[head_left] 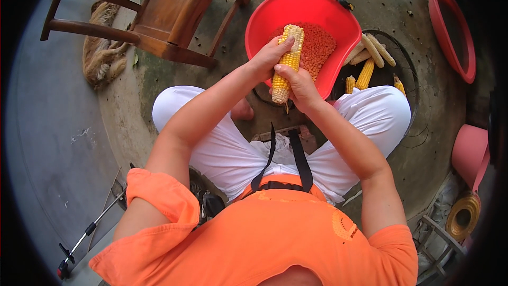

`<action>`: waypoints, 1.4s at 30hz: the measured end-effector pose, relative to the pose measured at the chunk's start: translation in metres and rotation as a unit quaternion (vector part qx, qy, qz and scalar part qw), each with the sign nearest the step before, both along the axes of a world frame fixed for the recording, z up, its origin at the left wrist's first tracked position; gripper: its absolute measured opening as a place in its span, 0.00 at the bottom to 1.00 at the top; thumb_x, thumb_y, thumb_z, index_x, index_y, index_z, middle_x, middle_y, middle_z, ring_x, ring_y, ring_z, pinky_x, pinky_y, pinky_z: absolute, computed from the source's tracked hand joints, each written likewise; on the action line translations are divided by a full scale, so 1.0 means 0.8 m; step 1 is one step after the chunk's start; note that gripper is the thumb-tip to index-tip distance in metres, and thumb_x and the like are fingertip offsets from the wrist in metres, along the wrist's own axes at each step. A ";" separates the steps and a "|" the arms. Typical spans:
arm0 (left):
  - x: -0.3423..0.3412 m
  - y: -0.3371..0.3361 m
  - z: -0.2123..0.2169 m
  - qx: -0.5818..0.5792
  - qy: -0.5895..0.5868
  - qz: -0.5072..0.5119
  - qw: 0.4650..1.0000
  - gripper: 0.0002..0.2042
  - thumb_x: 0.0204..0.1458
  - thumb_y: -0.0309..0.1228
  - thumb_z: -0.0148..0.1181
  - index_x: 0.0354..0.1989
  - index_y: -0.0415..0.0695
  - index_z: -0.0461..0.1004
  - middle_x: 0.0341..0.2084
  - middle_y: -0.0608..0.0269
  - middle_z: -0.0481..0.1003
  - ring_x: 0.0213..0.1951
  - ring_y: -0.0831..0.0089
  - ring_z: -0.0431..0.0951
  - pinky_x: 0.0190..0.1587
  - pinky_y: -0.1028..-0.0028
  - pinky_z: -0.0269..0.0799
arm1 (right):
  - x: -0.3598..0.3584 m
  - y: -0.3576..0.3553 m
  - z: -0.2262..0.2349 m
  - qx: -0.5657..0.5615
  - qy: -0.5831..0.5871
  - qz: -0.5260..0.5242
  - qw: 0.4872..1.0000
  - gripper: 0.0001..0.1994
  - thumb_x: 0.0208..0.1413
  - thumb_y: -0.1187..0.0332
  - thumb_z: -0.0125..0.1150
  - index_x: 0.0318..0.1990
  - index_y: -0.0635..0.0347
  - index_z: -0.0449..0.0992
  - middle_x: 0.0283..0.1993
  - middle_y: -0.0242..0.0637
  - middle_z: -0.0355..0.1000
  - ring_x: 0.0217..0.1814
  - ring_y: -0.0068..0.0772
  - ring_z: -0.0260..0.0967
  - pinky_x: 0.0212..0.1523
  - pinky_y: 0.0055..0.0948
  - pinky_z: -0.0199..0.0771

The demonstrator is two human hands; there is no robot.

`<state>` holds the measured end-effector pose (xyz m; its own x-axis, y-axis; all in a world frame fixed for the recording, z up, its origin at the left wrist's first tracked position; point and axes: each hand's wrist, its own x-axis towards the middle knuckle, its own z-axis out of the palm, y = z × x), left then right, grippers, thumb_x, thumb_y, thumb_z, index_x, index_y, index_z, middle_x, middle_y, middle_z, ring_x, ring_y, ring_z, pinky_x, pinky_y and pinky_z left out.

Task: The person shells ears of corn by hand, stripping the kernels off the cobs into a basin.

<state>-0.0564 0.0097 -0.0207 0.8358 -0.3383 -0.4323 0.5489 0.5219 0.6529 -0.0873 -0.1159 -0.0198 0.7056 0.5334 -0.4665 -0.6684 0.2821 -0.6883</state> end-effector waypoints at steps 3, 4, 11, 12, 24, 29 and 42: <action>0.000 0.001 0.001 -0.066 -0.012 -0.007 0.998 0.20 0.50 0.35 0.55 0.49 0.42 0.58 0.35 0.57 0.68 0.35 0.68 0.73 0.38 0.70 0.71 | 0.005 -0.004 0.007 0.011 0.013 -0.010 1.000 0.19 0.48 0.65 0.56 0.45 0.62 0.61 0.32 0.35 0.66 0.26 0.27 0.68 0.26 0.28 0.76; -0.002 0.001 0.002 -0.080 -0.031 -0.011 0.996 0.21 0.50 0.35 0.54 0.50 0.41 0.58 0.37 0.56 0.69 0.35 0.67 0.74 0.38 0.70 0.72 | 0.006 -0.005 0.006 0.002 -0.004 -0.013 1.000 0.18 0.48 0.65 0.55 0.45 0.62 0.61 0.32 0.36 0.66 0.27 0.27 0.68 0.26 0.27 0.75; -0.007 -0.009 0.008 0.039 -0.078 0.029 0.996 0.21 0.51 0.36 0.54 0.51 0.41 0.58 0.36 0.56 0.69 0.35 0.68 0.74 0.38 0.70 0.72 | 0.004 -0.002 0.001 -0.014 -0.010 -0.025 1.000 0.18 0.48 0.66 0.55 0.45 0.64 0.62 0.35 0.35 0.66 0.31 0.26 0.68 0.29 0.24 0.72; -0.006 -0.010 0.010 0.039 -0.067 0.029 0.997 0.21 0.51 0.37 0.53 0.51 0.41 0.58 0.35 0.57 0.69 0.34 0.68 0.74 0.38 0.70 0.72 | 0.004 -0.001 0.002 -0.014 -0.011 -0.026 1.000 0.18 0.48 0.66 0.55 0.45 0.64 0.62 0.35 0.35 0.66 0.31 0.26 0.68 0.29 0.24 0.72; -0.004 -0.011 -0.004 0.097 -0.139 0.039 0.985 0.23 0.53 0.33 0.51 0.56 0.41 0.53 0.42 0.57 0.68 0.46 0.72 0.69 0.48 0.73 0.66 | 0.009 -0.003 -0.005 -0.189 -0.200 -0.029 0.961 0.15 0.43 0.69 0.58 0.38 0.69 0.69 0.33 0.38 0.72 0.35 0.28 0.70 0.36 0.26 0.69; -0.003 -0.012 -0.008 0.112 -0.135 0.054 0.983 0.25 0.53 0.33 0.52 0.57 0.41 0.51 0.44 0.57 0.67 0.46 0.73 0.68 0.48 0.74 0.65 | 0.001 0.006 -0.001 -0.197 -0.195 -0.050 0.959 0.16 0.43 0.67 0.59 0.37 0.70 0.70 0.32 0.40 0.72 0.35 0.29 0.71 0.35 0.27 0.69; 0.012 0.001 0.006 0.138 -0.170 -0.042 0.975 0.29 0.45 0.33 0.62 0.54 0.40 0.55 0.42 0.62 0.67 0.44 0.76 0.68 0.46 0.74 0.66 | 0.013 0.001 -0.006 -0.162 -0.217 -0.014 0.963 0.16 0.46 0.69 0.58 0.41 0.69 0.67 0.35 0.35 0.70 0.36 0.24 0.69 0.35 0.23 0.68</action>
